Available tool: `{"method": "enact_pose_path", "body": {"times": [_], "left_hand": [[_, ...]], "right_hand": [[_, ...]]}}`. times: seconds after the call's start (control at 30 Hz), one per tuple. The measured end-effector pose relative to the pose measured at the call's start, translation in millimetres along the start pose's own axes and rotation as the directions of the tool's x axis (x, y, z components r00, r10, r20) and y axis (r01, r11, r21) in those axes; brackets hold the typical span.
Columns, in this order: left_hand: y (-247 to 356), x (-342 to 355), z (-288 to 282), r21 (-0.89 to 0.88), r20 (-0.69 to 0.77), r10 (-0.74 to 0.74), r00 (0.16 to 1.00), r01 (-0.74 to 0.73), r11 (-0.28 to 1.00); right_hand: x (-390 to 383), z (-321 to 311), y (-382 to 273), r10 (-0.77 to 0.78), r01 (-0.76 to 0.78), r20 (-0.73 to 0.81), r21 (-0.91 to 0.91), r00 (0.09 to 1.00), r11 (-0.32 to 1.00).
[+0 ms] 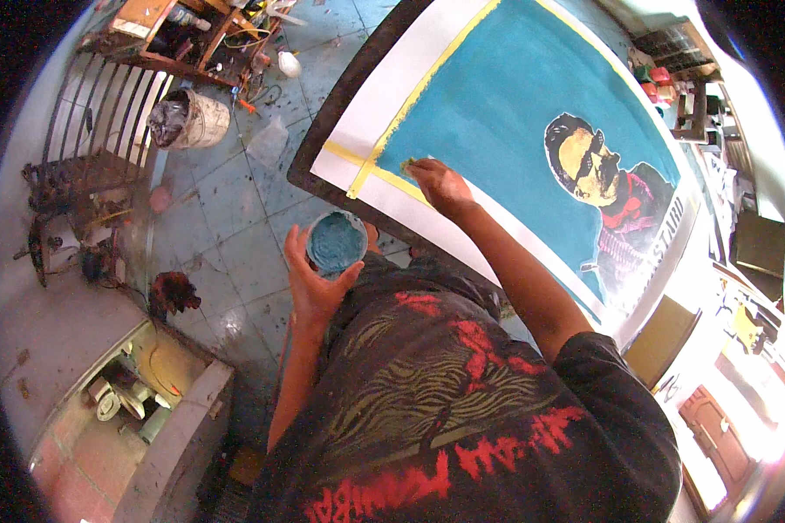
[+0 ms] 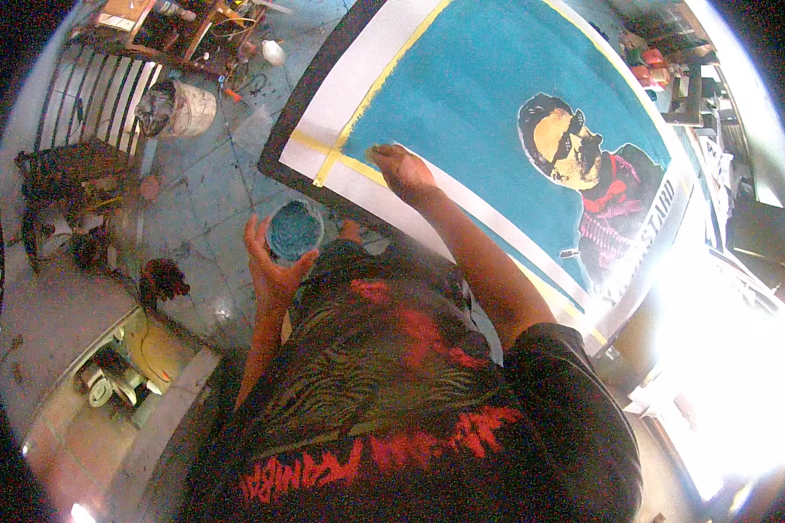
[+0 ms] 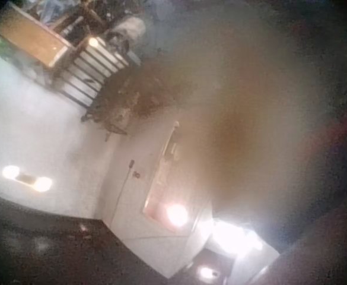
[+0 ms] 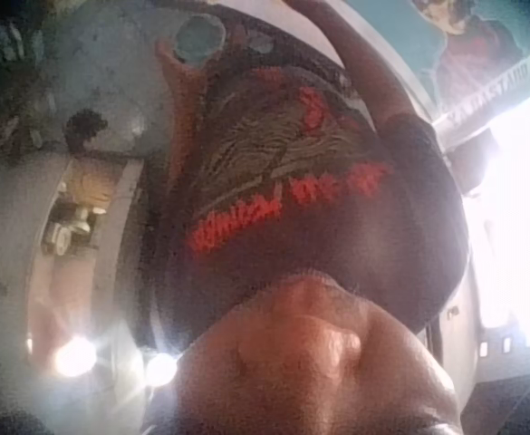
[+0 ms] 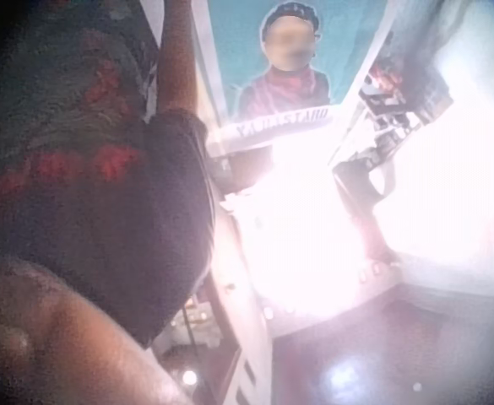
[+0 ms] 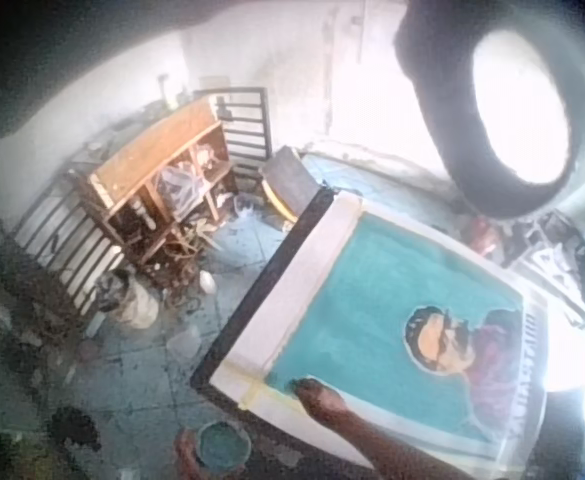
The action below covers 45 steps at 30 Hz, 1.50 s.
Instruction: The person paints the border of a large poster with blue paint using a small brush. They hold a small container of paint in one hand and apply paint along the yellow taped edge of the poster with the other hand.
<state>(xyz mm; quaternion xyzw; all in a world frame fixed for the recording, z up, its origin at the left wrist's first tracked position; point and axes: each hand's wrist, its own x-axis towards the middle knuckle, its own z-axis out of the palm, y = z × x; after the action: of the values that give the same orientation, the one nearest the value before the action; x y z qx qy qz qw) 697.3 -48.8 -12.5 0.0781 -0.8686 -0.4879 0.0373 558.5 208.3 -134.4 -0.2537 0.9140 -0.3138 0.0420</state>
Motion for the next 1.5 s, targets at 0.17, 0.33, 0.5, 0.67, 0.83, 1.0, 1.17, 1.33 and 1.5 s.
{"method": "enact_pose_path", "body": {"times": [0.17, 0.33, 0.5, 0.67, 0.83, 1.0, 1.17, 1.33, 1.5], "left_hand": [[-1.9, 0.2, -2.4, 0.015, 0.001, -0.025, 1.000, 0.025, 1.000], [1.2, 3.6, -4.3, 0.041, -0.015, -0.018, 1.000, 0.019, 0.999], [-3.4, 5.0, -6.3, 0.069, -0.011, 0.000, 1.000, 0.001, 0.998], [-8.1, 3.9, -5.2, 0.014, -0.011, -0.027, 1.000, 0.027, 1.000], [-0.7, 6.4, -6.6, 0.012, 0.003, -0.056, 0.998, 0.056, 0.998], [1.7, 10.0, -4.5, 0.063, 0.017, 0.000, 1.000, -0.001, 0.998], [2.3, 9.9, -1.2, 0.030, 0.033, -0.011, 0.999, 0.010, 1.000], [-4.7, 7.3, 1.6, 0.032, 0.013, 0.017, 1.000, -0.018, 0.999], [3.6, 5.4, 5.0, 0.005, 0.026, -0.022, 0.999, 0.022, 1.000]], "right_hand": [[22.8, 6.7, -9.5, -0.024, 0.024, 0.003, -0.038, 1.000, 0.999], [35.0, 15.0, -8.9, 0.030, -0.032, 0.152, 0.011, 0.988, 0.999], [38.3, 13.6, -12.9, 0.158, -0.162, 0.336, -0.015, 0.928, 0.987], [18.8, 14.2, -7.0, 0.107, -0.106, 0.165, -0.013, 0.980, 0.994], [-1.3, -5.2, -6.2, 0.133, -0.136, 0.131, 0.016, 0.983, 0.991], [-15.4, -5.5, 1.4, 0.128, -0.129, 0.181, -0.007, 0.975, 0.992], [-24.3, -8.4, 5.9, 0.088, -0.091, 0.185, 0.006, 0.979, 0.996], [-27.7, -16.3, 4.3, 0.141, -0.137, 0.217, -0.035, 0.966, 0.990], [-4.9, -16.1, 19.9, 0.242, -0.246, 0.170, 0.003, 0.955, 0.969]]}}
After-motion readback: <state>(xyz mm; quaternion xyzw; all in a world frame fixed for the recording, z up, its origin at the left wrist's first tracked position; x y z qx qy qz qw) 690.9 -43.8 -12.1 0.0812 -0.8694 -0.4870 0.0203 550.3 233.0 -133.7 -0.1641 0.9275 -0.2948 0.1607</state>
